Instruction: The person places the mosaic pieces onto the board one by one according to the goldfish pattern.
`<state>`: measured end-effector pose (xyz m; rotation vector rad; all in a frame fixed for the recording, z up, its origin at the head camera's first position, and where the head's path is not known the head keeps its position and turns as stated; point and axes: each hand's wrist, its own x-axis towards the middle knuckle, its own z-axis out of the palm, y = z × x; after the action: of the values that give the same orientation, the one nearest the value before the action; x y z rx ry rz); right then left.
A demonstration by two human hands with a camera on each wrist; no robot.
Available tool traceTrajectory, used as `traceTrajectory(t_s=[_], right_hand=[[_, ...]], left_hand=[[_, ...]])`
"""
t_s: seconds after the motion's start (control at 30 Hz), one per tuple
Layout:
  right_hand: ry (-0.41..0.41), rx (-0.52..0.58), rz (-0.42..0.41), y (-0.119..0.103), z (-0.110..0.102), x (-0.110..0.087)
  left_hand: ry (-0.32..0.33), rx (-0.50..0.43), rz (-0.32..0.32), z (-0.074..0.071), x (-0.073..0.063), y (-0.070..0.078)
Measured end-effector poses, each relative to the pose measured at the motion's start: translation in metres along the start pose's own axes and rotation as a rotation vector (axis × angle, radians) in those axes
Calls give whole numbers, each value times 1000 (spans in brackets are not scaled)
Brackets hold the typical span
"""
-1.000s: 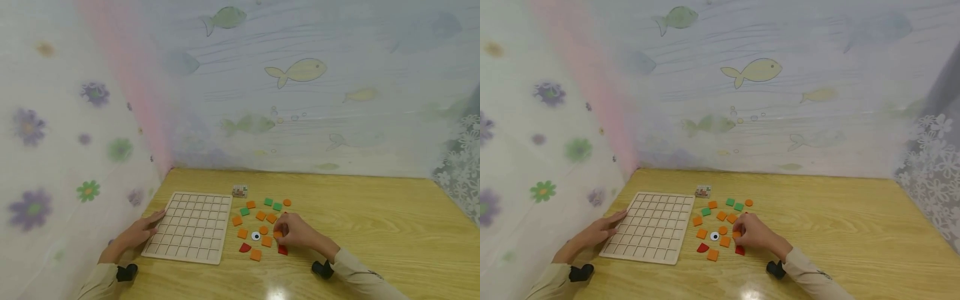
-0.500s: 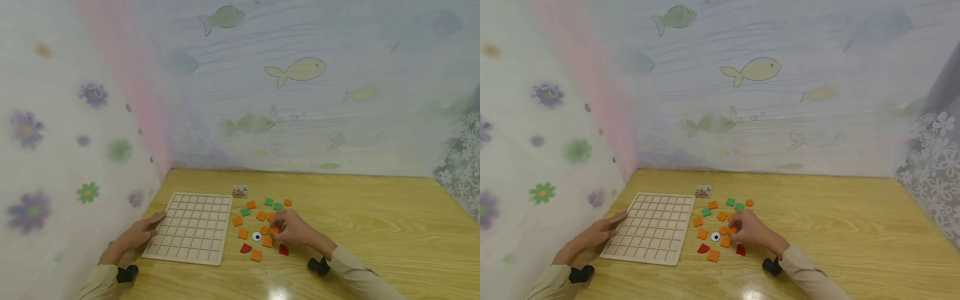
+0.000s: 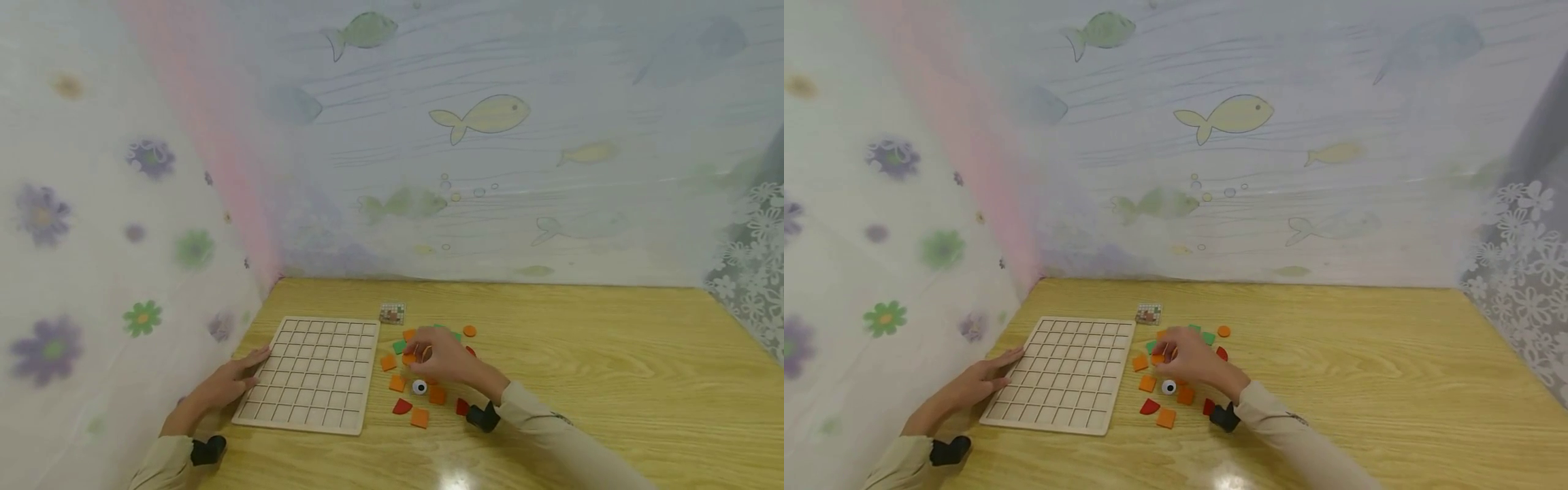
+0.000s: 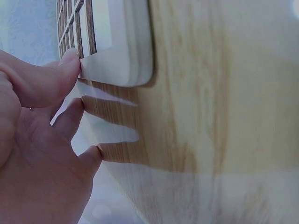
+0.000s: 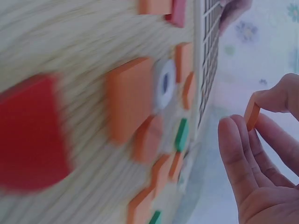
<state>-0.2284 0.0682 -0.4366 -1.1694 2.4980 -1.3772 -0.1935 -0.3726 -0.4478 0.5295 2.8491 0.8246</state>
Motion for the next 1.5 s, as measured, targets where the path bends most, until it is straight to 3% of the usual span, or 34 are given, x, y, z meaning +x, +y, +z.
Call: traceTrajectory(t_s=[0.3,0.53,0.7,1.03,1.3,1.5], right_hand=[[-22,32,-89,-9,26,42],[-37,81,-105,-15,52,70],[-53,91,-92,-17,67,86],[-101,68,-94,-23,95,114],[-97,136,-12,-21,124,139],[-99,74,-49,-22,143,161]], left_hand=[[2,-19,5,-3,-2,0],[-4,-76,77,2,-1,-5],[-6,-73,37,4,2,-4],[-5,-33,21,1,3,-3],[-16,-25,19,-1,3,-5],[6,-39,3,0,0,-1]])
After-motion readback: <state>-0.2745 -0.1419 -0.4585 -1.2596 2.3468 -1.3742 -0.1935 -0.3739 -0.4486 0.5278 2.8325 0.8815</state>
